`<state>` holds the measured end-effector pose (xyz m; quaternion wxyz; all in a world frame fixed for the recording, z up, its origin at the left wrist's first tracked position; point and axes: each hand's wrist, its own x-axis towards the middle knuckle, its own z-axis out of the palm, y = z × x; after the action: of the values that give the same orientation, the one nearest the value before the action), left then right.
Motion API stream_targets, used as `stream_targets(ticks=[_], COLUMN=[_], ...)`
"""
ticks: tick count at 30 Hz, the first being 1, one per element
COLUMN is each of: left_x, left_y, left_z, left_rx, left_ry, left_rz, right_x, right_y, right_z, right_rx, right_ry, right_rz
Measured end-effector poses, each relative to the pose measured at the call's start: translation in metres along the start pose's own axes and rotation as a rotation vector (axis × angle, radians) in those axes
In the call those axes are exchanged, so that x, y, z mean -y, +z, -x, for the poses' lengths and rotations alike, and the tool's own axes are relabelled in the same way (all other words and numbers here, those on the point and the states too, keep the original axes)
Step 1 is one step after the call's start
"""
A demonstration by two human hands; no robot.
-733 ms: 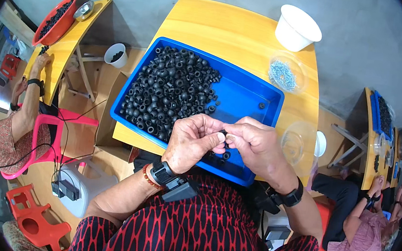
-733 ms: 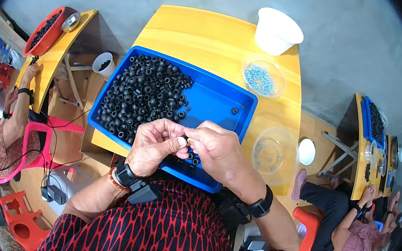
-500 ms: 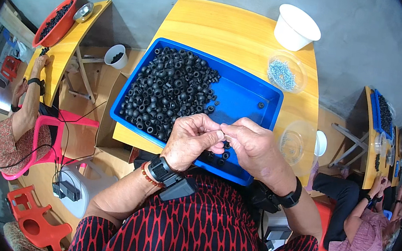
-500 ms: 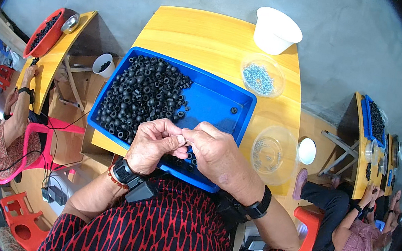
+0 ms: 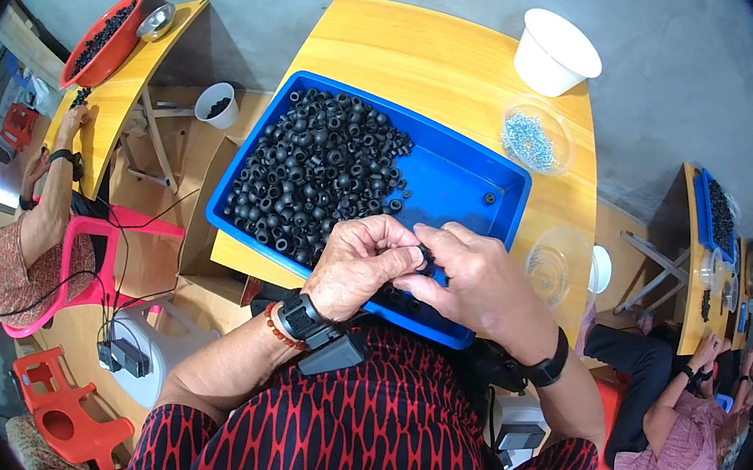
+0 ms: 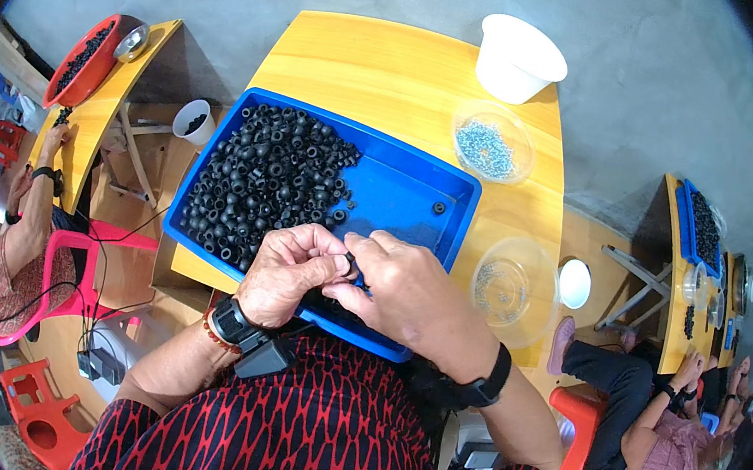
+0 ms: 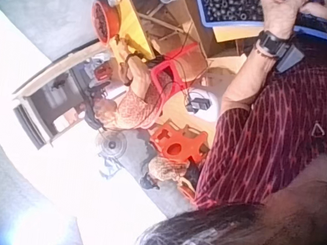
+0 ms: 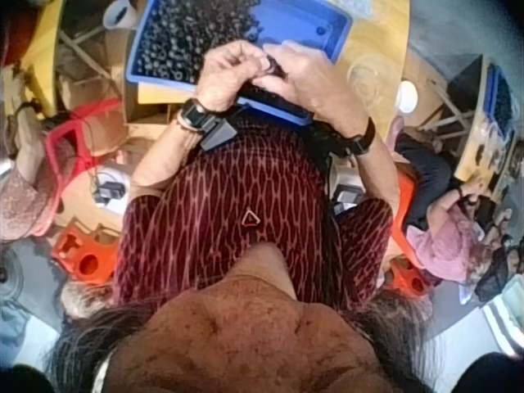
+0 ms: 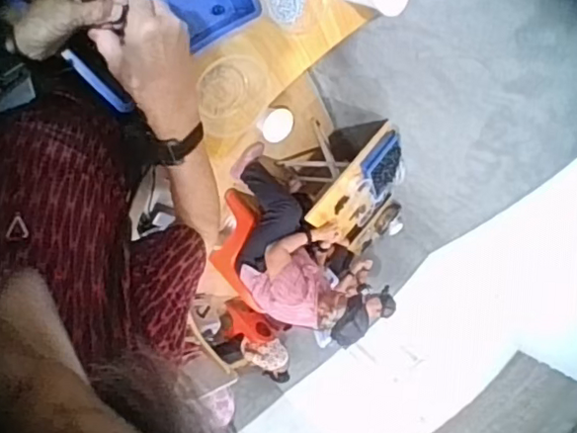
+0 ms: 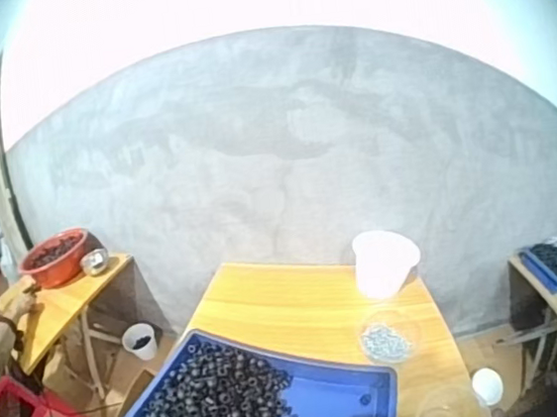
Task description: The person is assembling small black plastic components by inserting small metal bearings into them.
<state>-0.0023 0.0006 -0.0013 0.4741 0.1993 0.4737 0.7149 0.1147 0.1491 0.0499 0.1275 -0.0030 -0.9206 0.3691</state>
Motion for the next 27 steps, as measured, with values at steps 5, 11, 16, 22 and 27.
stream_targets(ticks=[5, 11, 16, 22, 27], left_x=[-0.001, -0.002, 0.0, 0.007, 0.008], left_y=[0.002, 0.003, 0.001, 0.002, 0.002], left_z=[0.001, 0.002, 0.002, 0.005, 0.007], left_rx=[-0.023, -0.028, 0.005, -0.055, -0.078], left_ry=[-0.025, -0.026, -0.01, 0.082, 0.105], left_rz=[-0.057, -0.199, -0.173, -0.313, -0.435], right_x=[0.001, -0.002, 0.001, 0.0, 0.002], right_y=[0.006, 0.004, 0.004, 0.011, 0.01], right_z=[0.0, 0.005, 0.006, 0.006, 0.006], right_rx=[0.07, -0.007, 0.014, 0.031, 0.083], right_ry=[0.001, 0.008, 0.0, -0.053, -0.112], right_rz=[0.256, 0.262, 0.284, 0.368, 0.463])
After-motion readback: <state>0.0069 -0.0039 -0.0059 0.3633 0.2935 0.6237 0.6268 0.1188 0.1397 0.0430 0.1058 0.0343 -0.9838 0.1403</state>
